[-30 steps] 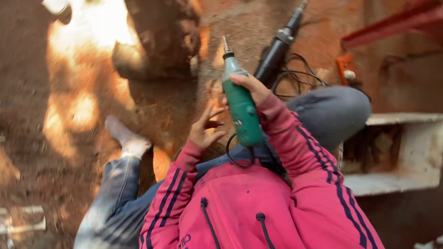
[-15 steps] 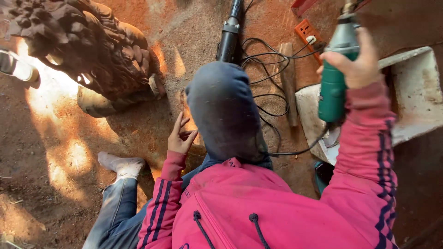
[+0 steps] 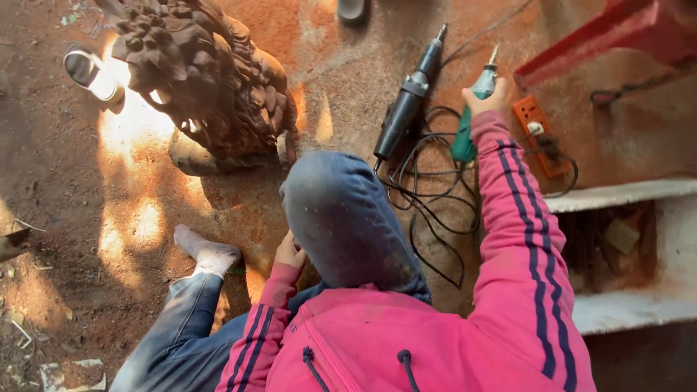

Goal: The person carves and sands a large piece of wood using power tools while sitting on the ground.

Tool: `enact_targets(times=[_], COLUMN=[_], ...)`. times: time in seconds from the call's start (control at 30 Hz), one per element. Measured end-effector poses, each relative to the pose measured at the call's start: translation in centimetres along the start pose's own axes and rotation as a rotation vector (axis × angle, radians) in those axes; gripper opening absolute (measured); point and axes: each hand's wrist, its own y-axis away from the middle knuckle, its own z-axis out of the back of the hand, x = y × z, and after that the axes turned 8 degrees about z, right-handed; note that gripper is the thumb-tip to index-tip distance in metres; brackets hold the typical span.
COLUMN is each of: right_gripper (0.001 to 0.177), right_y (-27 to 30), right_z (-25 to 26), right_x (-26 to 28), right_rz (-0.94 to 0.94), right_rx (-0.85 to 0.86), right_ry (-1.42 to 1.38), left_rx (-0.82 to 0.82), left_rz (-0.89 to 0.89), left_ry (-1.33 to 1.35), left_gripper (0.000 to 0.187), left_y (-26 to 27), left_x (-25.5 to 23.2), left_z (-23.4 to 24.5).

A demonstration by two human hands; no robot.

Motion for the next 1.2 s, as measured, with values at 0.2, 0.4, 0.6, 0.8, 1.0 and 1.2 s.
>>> enact_targets(times=[0.2,0.4,0.6,0.8,1.0,1.2], right_gripper=[0.059,0.054,0.057,0.061,0.079,0.077], right_y=[-9.0,-9.3,-9.9,-10.9,-9.1,-5.8], right_z=[-5.0,-9.5,-11.8,-10.4,-8.1,-3.4], right_x=[-4.8,-7.6,-7.8,-6.4,-2.7,5.0], right_rz=[-0.036,-0.164,-0.300,-0.363,-0.297,-0.151], right_rx=[-0.183,-0.042,0.031,0.089,0.076,-0.020], right_ry=[0.112,0.151,0.162,0.249,0.334,0.350], left_rx=[-0.019,0.059,0.121,0.180,0.235,0.257], left_rz=[0.053,0.200,0.220,0.255,0.256,0.253], left_ry=[-0.078,-0.196,-0.183,-0.209,-0.229,-0.228], left_gripper=[0.071,0.073,0.075,0.077,0.080,0.082], left_y=[1.8,0.5,-0.1,0.3,-0.3,-0.7], left_x=[-2.9,-1.8,-3.7,-6.4,-6.3,-4.9], left_z=[0.5,-0.6,0.1,-0.3,-1.0,-1.5])
